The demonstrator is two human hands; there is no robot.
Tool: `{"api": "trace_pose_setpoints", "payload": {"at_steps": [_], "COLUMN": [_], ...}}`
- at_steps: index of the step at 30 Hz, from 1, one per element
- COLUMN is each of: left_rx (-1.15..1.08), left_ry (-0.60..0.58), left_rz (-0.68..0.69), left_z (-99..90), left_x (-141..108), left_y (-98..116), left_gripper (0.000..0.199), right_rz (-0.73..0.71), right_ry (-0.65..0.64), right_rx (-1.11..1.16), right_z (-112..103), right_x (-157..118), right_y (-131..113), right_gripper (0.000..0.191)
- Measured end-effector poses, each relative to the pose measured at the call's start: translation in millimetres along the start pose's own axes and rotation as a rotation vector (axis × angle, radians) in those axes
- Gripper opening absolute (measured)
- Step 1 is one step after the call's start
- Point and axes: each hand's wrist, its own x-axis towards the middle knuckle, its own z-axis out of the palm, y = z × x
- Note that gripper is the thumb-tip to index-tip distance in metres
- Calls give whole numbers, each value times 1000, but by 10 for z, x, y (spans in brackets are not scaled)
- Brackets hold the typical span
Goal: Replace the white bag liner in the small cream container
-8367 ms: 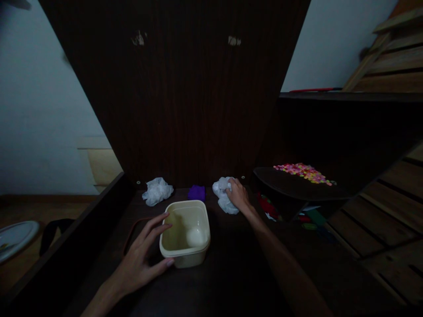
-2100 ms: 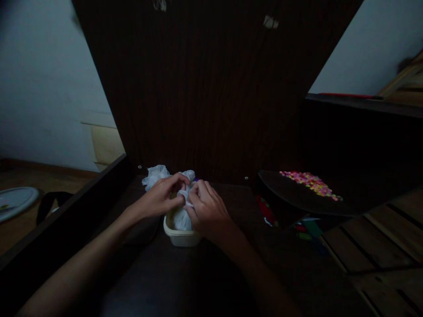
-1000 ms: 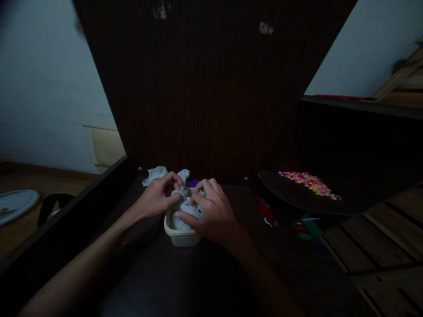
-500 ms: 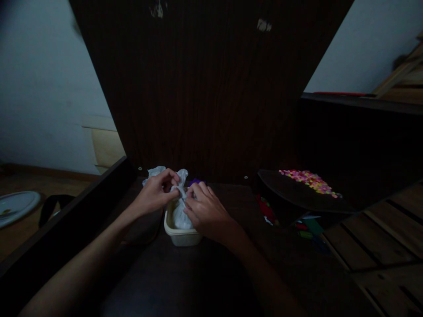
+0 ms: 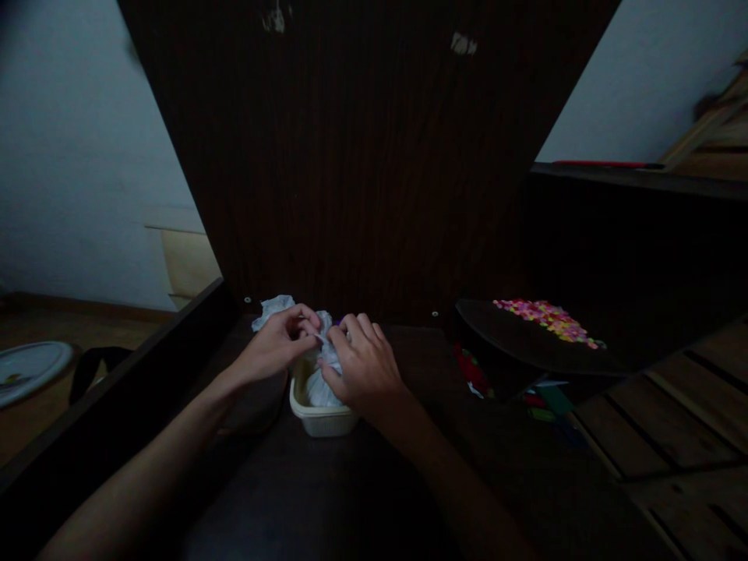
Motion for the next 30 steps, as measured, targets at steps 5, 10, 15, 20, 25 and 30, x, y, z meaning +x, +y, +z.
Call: {"api": "trace_pose_setpoints", "payload": {"at_steps": [5,10,15,20,25,30], "left_rx": [-7,102,186,114,28,-5], "left_ry": [9,81,163,161,106,61], "left_rz": [15,107,147,90,40,43], "left_z": [-4,-30,-71,-71,1,45], "left_x": [-2,5,42,64,46,12], "left_y": [-10,-43,-116,-103,-9,38], "left_gripper": [17,19,20,16,14,13], "right_rz": [-52,-145,-244,-124,-70,-101], "right_ry": [0,-36,-99,-61,-36,-45], "right_rx": [-112,-65,-23,109,32,-82], "right_z": [61,-18,-144,-235,-146,4], "right_x": [-38,-98,-174,-186,-81,-15], "right_y": [19,46,177,222,70,-5], "right_gripper": [5,12,14,9,30,14]}}
